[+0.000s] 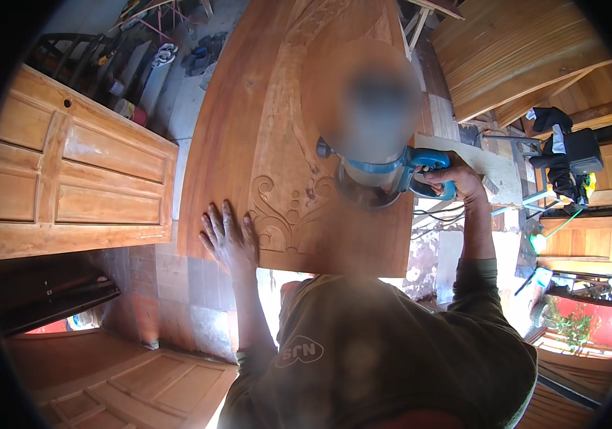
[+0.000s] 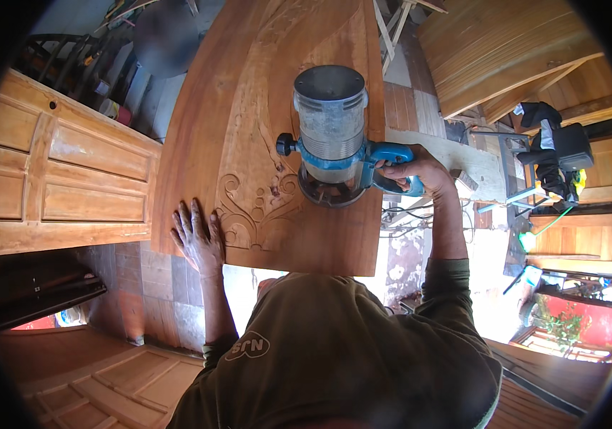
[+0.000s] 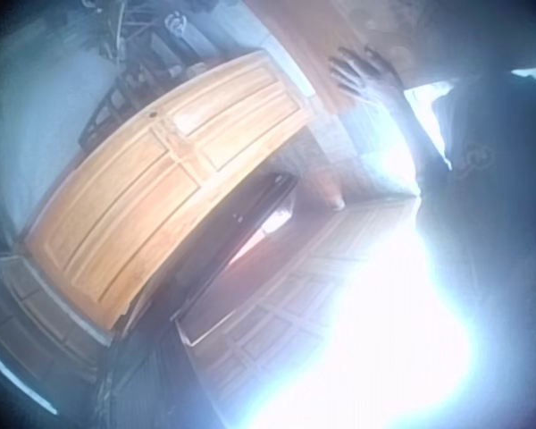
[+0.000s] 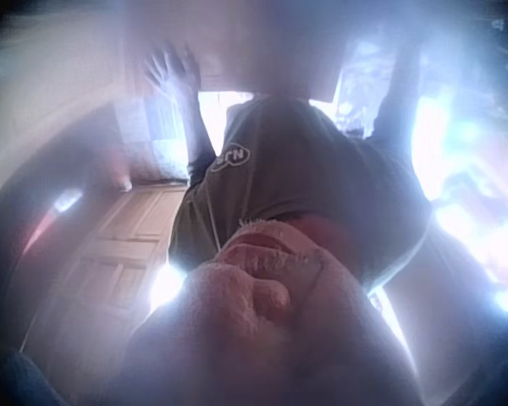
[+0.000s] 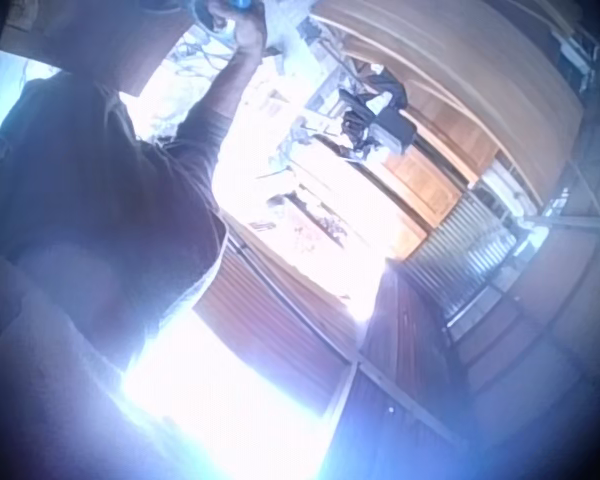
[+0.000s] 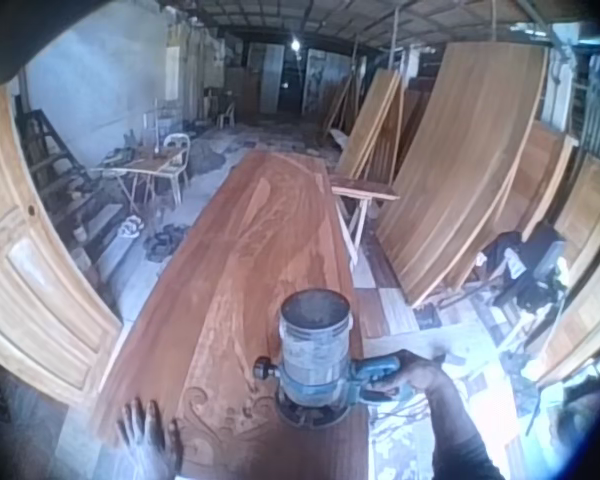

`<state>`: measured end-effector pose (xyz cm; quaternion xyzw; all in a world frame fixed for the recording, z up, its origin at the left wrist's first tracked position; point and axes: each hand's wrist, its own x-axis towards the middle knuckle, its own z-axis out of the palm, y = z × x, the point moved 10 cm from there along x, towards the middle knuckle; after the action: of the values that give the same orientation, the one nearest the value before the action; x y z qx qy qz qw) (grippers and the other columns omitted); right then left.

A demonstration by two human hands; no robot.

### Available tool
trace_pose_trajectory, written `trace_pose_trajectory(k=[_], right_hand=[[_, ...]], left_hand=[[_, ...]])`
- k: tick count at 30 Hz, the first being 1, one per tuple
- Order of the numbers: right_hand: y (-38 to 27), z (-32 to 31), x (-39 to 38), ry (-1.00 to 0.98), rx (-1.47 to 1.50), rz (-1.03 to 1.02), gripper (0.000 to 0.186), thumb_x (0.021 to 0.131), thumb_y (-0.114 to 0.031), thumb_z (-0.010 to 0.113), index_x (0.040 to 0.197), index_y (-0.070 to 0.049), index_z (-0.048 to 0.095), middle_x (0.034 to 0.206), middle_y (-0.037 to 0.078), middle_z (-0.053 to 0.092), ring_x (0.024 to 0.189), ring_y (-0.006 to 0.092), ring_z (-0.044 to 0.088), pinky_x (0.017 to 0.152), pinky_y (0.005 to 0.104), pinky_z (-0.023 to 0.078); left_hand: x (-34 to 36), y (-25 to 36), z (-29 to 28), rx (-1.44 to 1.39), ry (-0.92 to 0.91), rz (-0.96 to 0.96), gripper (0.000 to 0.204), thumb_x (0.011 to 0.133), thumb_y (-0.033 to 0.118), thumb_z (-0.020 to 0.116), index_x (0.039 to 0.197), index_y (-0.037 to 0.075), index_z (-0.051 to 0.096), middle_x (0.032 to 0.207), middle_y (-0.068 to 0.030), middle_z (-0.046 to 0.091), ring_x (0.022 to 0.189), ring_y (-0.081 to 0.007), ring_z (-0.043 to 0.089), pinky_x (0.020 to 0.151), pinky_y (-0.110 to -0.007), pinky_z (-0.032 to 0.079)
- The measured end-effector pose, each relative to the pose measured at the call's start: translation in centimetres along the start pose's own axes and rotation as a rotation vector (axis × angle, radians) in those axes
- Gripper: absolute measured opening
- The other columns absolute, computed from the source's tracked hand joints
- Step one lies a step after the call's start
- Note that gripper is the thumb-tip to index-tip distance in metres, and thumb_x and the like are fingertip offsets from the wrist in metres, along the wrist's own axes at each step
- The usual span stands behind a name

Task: The person uses a handheld router to carve a decorative pattern into a wooden door panel, moving the tool along a pre-drawn design while holding the panel steady with their other hand.

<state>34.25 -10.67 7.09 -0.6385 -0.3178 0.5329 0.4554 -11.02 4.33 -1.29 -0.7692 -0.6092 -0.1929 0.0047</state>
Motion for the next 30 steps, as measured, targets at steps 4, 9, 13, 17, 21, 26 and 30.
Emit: trace_pose_trajectory(k=[4, 9, 13, 17, 21, 26, 30], right_hand=[[0.15, -0.08, 0.04, -0.012, 0.004, -0.006, 0.042, 0.07, -0.015, 0.086, 0.105, 0.003, 0.073, 0.072, 0.006, 0.065, 0.051, 0.0127, 0.053, 0.05, 0.0275, 0.041], [0.12, 0.08, -0.12, -0.002, 0.006, -0.008, 0.042, 0.07, -0.015, 0.086, 0.105, 0.004, 0.073, 0.072, 0.006, 0.065, 0.051, 0.0127, 0.053, 0.05, 0.0275, 0.041], [0.02, 0.23, -0.21, -0.015, 0.006, -0.007, 0.041, 0.071, -0.014, 0.085, 0.105, 0.004, 0.073, 0.072, 0.006, 0.065, 0.052, 0.013, 0.054, 0.05, 0.0277, 0.041], [0.04, 0.25, -0.2, -0.013, -0.005, -0.01, 0.04, 0.071, -0.014, 0.085, 0.105, 0.004, 0.073, 0.073, 0.006, 0.066, 0.053, 0.0129, 0.054, 0.05, 0.0278, 0.041], [0.18, 0.17, -0.15, -0.016, 0.015, -0.022, 0.04, 0.071, -0.013, 0.086, 0.104, 0.004, 0.073, 0.073, 0.006, 0.066, 0.053, 0.0128, 0.054, 0.05, 0.0276, 0.041], [0.45, -0.01, -0.18, 0.0, 0.0, -0.02, 0.039, 0.071, -0.013, 0.086, 0.104, 0.004, 0.073, 0.073, 0.007, 0.066, 0.052, 0.0128, 0.054, 0.049, 0.0275, 0.041], [0.2, 0.27, -0.34, -0.023, -0.01, -0.031, 0.039, 0.072, -0.012, 0.086, 0.104, 0.005, 0.073, 0.073, 0.007, 0.066, 0.052, 0.013, 0.054, 0.049, 0.0275, 0.041]], left_hand=[[0.05, 0.1, -0.18, -0.007, 0.005, 0.007, 0.059, 0.103, 0.049, 0.049, 0.151, 0.015, 0.054, 0.16, -0.0184, 0.044, 0.15, -0.042, 0.036, 0.121, -0.062, 0.023], [-0.08, -0.13, 0.2, 0.003, -0.027, 0.003, 0.061, 0.104, 0.052, 0.048, 0.154, 0.018, 0.05, 0.163, -0.016, 0.039, 0.152, -0.0401, 0.032, 0.123, -0.06, 0.019], [-0.04, -0.3, 0.5, 0.023, -0.069, -0.011, 0.062, 0.105, 0.054, 0.046, 0.157, 0.02, 0.046, 0.167, -0.013, 0.034, 0.154, -0.0377, 0.028, 0.125, -0.057, 0.015], [-0.12, -0.29, 0.55, 0.016, -0.07, -0.007, 0.061, 0.105, 0.052, 0.047, 0.157, 0.02, 0.046, 0.166, -0.0137, 0.035, 0.154, -0.0383, 0.029, 0.125, -0.057, 0.016], [-0.12, -0.21, 0.41, 0.023, -0.055, 0.006, 0.061, 0.105, 0.051, 0.048, 0.157, 0.019, 0.047, 0.165, -0.0148, 0.037, 0.153, -0.039, 0.03, 0.124, -0.058, 0.017], [-0.14, -0.12, 0.27, 0.017, -0.051, 0.008, 0.062, 0.105, 0.052, 0.048, 0.157, 0.019, 0.046, 0.165, -0.0149, 0.037, 0.153, -0.039, 0.03, 0.125, -0.058, 0.017], [-0.16, -0.21, 0.43, 0.016, -0.057, 0.007, 0.063, 0.105, 0.054, 0.046, 0.157, 0.019, 0.046, 0.166, -0.0144, 0.036, 0.154, -0.0387, 0.029, 0.125, -0.058, 0.016]])
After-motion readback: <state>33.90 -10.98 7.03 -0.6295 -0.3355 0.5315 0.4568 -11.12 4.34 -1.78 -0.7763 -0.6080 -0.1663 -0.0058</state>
